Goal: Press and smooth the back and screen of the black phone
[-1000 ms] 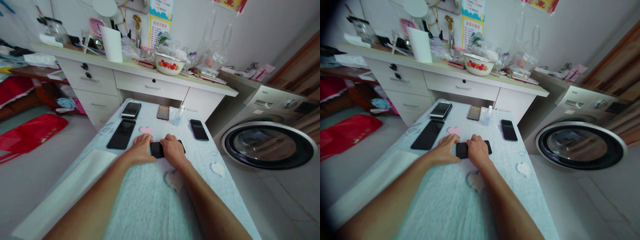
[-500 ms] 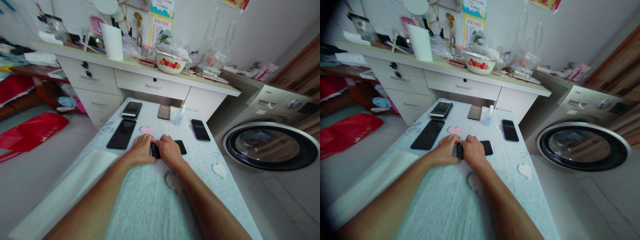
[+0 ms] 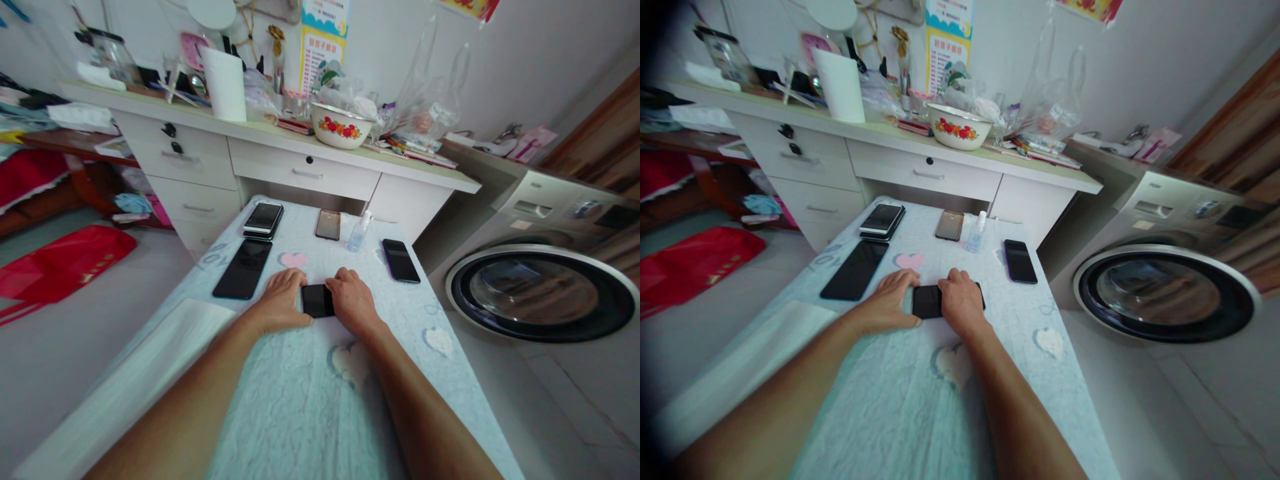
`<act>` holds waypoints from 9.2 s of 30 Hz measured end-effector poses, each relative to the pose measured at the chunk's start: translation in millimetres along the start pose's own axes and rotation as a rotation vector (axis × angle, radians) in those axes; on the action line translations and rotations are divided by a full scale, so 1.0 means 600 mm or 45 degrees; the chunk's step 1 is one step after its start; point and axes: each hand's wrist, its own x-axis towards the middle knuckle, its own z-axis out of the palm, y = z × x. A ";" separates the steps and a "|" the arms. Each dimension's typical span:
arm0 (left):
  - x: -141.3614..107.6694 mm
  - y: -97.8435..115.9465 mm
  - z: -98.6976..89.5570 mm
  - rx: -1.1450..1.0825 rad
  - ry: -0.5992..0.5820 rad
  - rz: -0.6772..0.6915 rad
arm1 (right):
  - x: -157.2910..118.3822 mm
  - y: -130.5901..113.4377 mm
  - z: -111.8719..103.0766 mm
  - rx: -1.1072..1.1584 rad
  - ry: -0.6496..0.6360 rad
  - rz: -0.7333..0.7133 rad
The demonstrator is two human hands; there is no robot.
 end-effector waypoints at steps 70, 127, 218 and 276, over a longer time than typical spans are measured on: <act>-0.001 0.002 -0.008 -0.062 -0.025 -0.038 | -0.049 0.048 -0.001 -0.013 0.043 0.208; 0.000 0.000 -0.005 -0.022 -0.023 -0.029 | -0.028 0.027 0.005 -0.015 0.046 0.039; -0.002 -0.006 0.000 -0.015 0.041 0.001 | -0.015 0.011 0.008 -0.043 0.048 0.181; 0.000 -0.006 -0.001 -0.055 -0.011 -0.017 | -0.061 0.065 -0.007 -0.059 0.013 0.495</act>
